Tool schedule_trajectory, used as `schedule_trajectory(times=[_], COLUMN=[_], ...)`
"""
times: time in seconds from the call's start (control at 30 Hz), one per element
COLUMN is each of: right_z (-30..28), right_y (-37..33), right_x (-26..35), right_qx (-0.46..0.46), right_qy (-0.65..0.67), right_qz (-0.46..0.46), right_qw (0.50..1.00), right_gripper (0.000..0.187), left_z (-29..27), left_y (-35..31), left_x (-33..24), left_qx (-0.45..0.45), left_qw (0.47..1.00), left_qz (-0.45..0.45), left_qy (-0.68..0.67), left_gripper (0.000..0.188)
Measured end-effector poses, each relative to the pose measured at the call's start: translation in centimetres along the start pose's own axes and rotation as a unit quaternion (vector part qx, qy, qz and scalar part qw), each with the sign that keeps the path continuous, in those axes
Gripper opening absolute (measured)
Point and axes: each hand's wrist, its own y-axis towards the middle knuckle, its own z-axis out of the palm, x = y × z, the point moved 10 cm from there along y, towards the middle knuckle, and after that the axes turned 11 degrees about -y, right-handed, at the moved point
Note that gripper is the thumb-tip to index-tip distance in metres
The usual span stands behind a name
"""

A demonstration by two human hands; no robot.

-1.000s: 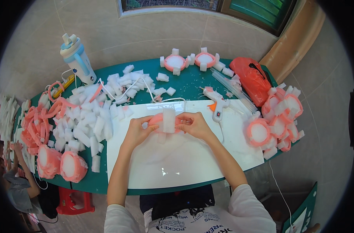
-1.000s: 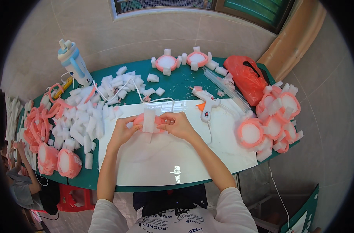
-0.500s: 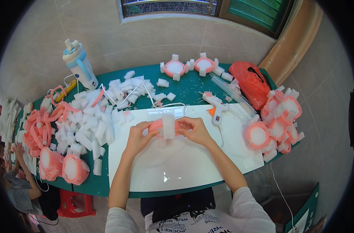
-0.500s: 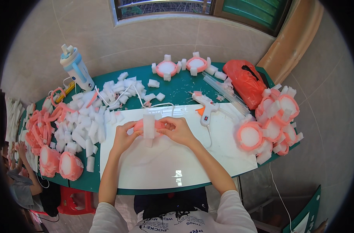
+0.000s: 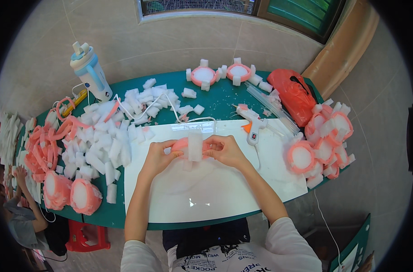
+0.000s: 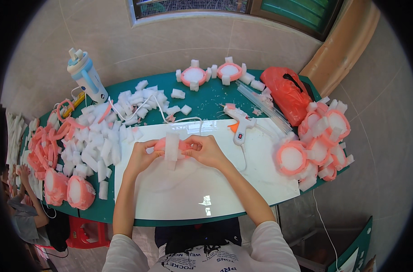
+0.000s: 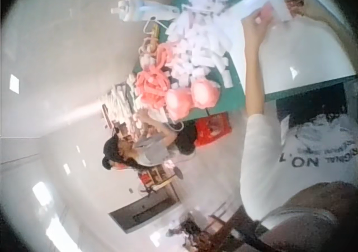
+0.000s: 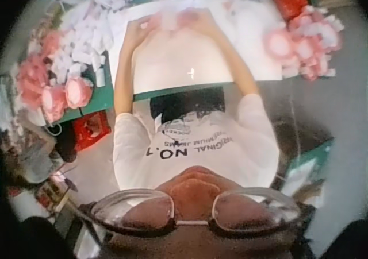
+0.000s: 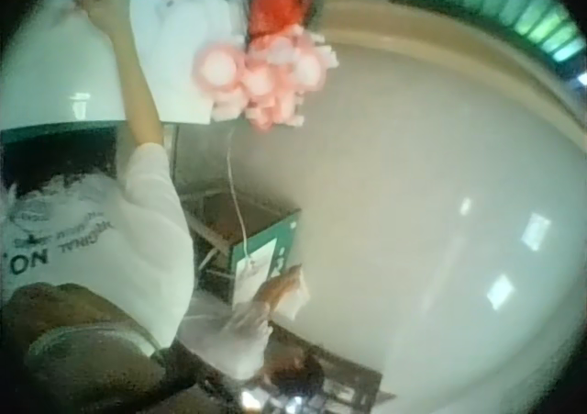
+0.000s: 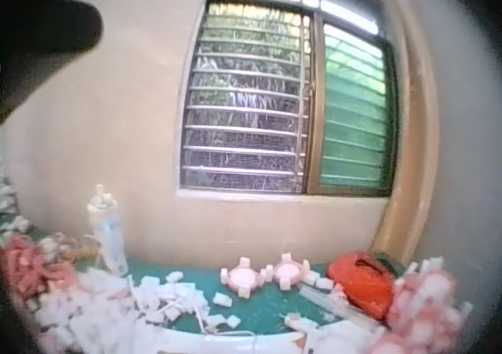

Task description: Assembling and gluing foam blocks and pink padding onto a plastic ring using a hot glue gun.

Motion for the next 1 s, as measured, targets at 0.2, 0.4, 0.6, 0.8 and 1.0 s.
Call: schedule_trajectory(times=[0.2,0.4,0.6,0.8,1.0], right_z=[-0.9,-1.4,-1.1,-1.0,-0.7], right_y=[-0.4,-0.8,-0.5,-0.2,-0.2], right_x=[0.4,1.7,1.2,0.7,0.8], right_qx=[-0.069,-0.113,-0.088,-0.046,-0.043], right_qy=[-0.015,-0.055,-0.054,-0.065,-0.079], right_qz=[-0.074,-0.133,-0.124,-0.071,-0.065], right_qw=[0.995,0.983,0.987,0.994,0.994], right_gripper=[0.028,0.029,0.027,0.027,0.028], left_z=[0.2,-1.0,-0.8,-0.5,-0.6], left_y=[-0.6,-1.0,-0.5,-0.1,-0.2], left_x=[-1.2,-1.1,-0.2,0.0,0.5], left_qx=[-0.031,-0.039,-0.02,-0.009,-0.01], left_qw=[0.999,0.997,0.999,0.999,0.999], left_qz=[0.011,0.068,0.024,-0.002,-0.003], left_qy=[-0.014,-0.019,-0.031,-0.035,-0.049], left_gripper=[0.036,0.032,0.027,0.026,0.026])
